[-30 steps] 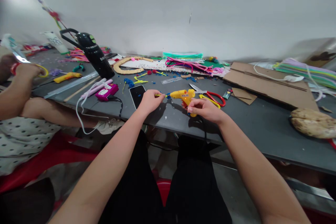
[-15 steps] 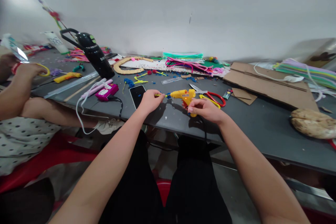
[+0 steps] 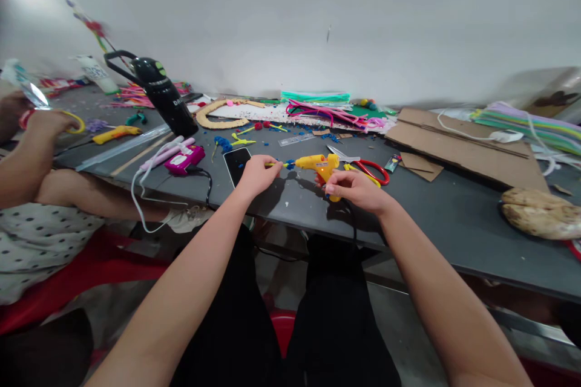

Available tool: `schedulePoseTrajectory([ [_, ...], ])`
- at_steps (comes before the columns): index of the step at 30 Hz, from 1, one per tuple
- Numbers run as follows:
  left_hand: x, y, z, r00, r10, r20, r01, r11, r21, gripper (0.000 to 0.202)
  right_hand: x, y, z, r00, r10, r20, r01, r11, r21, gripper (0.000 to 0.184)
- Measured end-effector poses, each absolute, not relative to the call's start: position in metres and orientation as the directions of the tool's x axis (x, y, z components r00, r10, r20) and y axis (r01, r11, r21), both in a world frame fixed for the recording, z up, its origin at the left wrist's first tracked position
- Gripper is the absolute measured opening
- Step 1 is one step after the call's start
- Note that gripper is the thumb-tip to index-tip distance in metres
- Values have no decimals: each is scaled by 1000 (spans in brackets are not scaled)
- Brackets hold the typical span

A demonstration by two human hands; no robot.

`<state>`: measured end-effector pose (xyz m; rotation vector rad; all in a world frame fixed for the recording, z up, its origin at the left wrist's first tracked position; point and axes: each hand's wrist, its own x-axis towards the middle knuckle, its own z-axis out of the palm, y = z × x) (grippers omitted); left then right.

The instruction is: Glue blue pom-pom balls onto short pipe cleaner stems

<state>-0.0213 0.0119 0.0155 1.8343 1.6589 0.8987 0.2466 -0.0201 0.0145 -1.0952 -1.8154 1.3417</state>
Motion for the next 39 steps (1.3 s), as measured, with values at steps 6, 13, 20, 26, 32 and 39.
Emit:
schedulePoseTrajectory([
  [6,-23,8,22,9,993,117,625,-96,774,25,249,-20,13,-455,890,8,237,130,-963,37],
  [13,-28,9,19,37,986,164,548,-157,821,27,256,-15,11,-407,913,35,283,162,-945,36],
  [20,-30,5,21,101,974,201,507,-224,832,30,261,4,7,-416,908,56,484,273,-832,37],
  [26,-28,4,22,119,973,198,492,-231,839,30,261,10,14,-477,870,126,633,440,-637,39],
  [32,-29,2,20,131,969,211,484,-248,839,29,268,-9,8,-353,889,293,617,456,-642,31],
  [39,-27,2,20,142,964,224,486,-265,833,29,254,-36,17,-31,950,309,481,286,-829,30],
])
